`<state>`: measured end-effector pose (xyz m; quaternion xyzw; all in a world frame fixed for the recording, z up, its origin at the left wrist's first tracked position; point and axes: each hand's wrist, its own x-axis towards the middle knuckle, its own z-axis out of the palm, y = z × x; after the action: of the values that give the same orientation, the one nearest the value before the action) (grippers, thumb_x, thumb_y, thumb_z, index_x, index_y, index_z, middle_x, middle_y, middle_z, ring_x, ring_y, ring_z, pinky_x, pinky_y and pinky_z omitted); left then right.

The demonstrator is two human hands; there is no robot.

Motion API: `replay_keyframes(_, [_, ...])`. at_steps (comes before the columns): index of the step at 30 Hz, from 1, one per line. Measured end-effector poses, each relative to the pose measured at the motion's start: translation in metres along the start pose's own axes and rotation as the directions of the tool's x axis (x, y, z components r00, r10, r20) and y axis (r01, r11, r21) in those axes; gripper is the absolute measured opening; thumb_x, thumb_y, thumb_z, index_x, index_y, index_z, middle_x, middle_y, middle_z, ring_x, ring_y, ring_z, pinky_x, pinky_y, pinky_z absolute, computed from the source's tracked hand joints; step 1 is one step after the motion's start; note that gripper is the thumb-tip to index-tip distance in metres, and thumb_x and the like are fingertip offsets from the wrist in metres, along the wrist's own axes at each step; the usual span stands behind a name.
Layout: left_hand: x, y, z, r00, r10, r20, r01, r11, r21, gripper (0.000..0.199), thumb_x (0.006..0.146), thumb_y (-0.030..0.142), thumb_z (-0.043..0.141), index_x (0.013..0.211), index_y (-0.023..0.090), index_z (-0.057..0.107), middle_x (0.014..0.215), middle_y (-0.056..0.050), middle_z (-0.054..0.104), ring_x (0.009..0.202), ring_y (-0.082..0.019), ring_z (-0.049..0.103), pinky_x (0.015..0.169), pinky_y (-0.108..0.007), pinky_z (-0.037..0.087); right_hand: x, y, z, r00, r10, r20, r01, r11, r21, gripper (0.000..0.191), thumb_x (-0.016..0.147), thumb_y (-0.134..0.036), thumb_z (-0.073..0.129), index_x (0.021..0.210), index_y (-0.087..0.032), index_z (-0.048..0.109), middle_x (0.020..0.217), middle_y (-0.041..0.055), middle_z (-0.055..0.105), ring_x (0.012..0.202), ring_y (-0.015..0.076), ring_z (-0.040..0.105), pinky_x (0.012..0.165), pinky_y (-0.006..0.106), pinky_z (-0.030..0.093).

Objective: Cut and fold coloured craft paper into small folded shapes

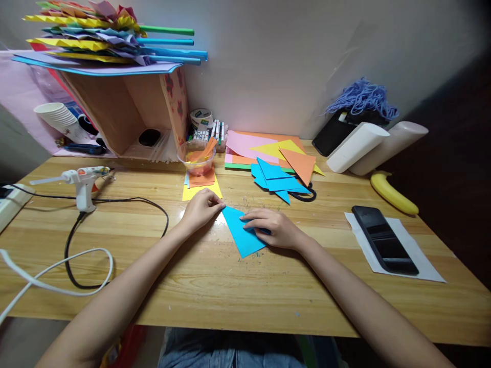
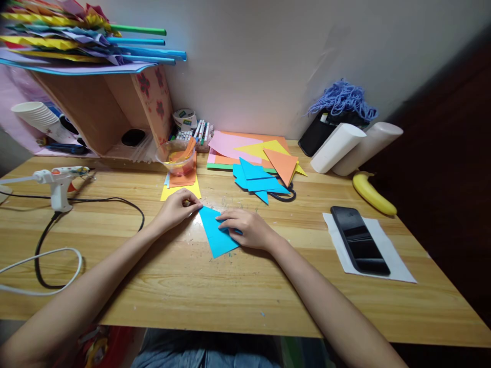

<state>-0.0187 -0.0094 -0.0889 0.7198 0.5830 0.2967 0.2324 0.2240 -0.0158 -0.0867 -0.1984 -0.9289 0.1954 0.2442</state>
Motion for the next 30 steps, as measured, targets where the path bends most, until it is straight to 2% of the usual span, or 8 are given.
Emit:
replay_keyframes(6, [0.0001, 0.0016, 0.0005, 1.0, -0.016, -0.007, 0.015, 1.0, -0.009, 0.016, 0.075, 0.033, 0.057, 0.073, 0.018, 0.062, 0.08, -0.005, 0.062, 0.079, -0.019, 0.056, 0.067, -0.031, 0.042, 0.0001, 0.0008, 0.0004, 1.0, -0.007, 0.003, 0.007, 1.0, 0.014, 0.026, 0.078, -0.01, 0.049, 0.096, -0.023, 0.063, 0.111, 0.0056, 0.063, 0.104, 0.0184, 0.057, 0.092, 0.04, 0.045])
replay_keyframes(30, [0.0012, 0.0016, -0.0002, 1.0, -0.019, -0.002, 0.019, 0.998, 0.059, 0.012, 0.073, 0.029, 0.059, 0.069, 0.018, 0.063, 0.078, -0.005, 0.061, 0.077, -0.018, 0.054, 0.064, -0.029, 0.041, 0.0002, -0.0003, 0.0001, 1.0, -0.021, 0.019, 0.021, 1.0, -0.009, 0.027, 0.078, -0.009, 0.047, 0.096, -0.022, 0.063, 0.109, 0.0052, 0.063, 0.104, 0.0175, 0.056, 0.092, 0.039, 0.045])
